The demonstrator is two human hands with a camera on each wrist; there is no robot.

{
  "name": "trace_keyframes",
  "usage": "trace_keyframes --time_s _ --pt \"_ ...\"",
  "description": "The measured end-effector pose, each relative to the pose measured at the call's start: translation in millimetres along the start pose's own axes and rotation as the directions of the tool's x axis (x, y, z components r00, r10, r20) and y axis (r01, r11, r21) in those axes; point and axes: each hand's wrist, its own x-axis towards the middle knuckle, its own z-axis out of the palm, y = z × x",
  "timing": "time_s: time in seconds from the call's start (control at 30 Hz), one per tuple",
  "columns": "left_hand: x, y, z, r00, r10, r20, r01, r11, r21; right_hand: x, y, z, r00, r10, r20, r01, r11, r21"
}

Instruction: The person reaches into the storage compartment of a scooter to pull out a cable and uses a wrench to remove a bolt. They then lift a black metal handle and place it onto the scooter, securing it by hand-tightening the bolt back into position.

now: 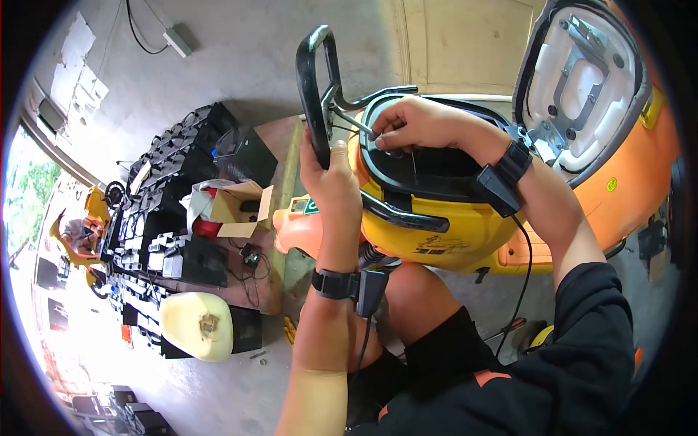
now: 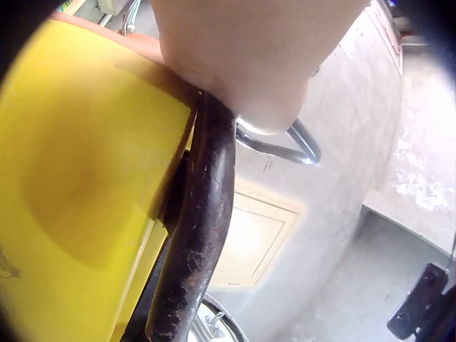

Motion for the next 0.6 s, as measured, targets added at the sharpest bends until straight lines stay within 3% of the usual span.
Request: trace_keyframes --time_s 0.03,0.1,0.27,0.33,0.37,0.53,0.6 --pt "0 -1 0 1.0 0.013 0.0 -0.013 1.0 0.009 0 1 -1 1.0 -0.003 -0.003 0.003 1.0 0.002" --pt "0 1 0 0.999 0.033 -0.001 -0.033 0.999 0.017 1 3 -5 0.999 0.019 0.026 -0.025 0.973 0.231" --pt "-1 2 -1 1.0 0.016 0.014 -0.016 1.0 0.011 1 9 -14 0.996 0.091 0.012 -0.087 0.89 0.448" --pt "-1 1 -1 1.0 0.015 0.012 -0.015 1.0 0.01 -1 5 -9 0.985 0.092 -0.145 0.041 0.696 0.717" --pt "-1 1 -1 1.0 0.013 0.006 -0.013 1.0 0.009 -5 -4 -8 0.969 0.133 -0.209 0.072 0.655 0.753" --pt "-1 1 -1 1.0 0.019 0.006 -0.019 1.0 -0.011 -1 8 -17 0.984 0.165 -0.07 -0.062 0.683 0.728" --pt "1 -3 -1 1.0 0.018 0.01 -0.018 1.0 -0.016 -2 9 -19 0.968 0.243 0.053 -0.233 0.806 0.544"
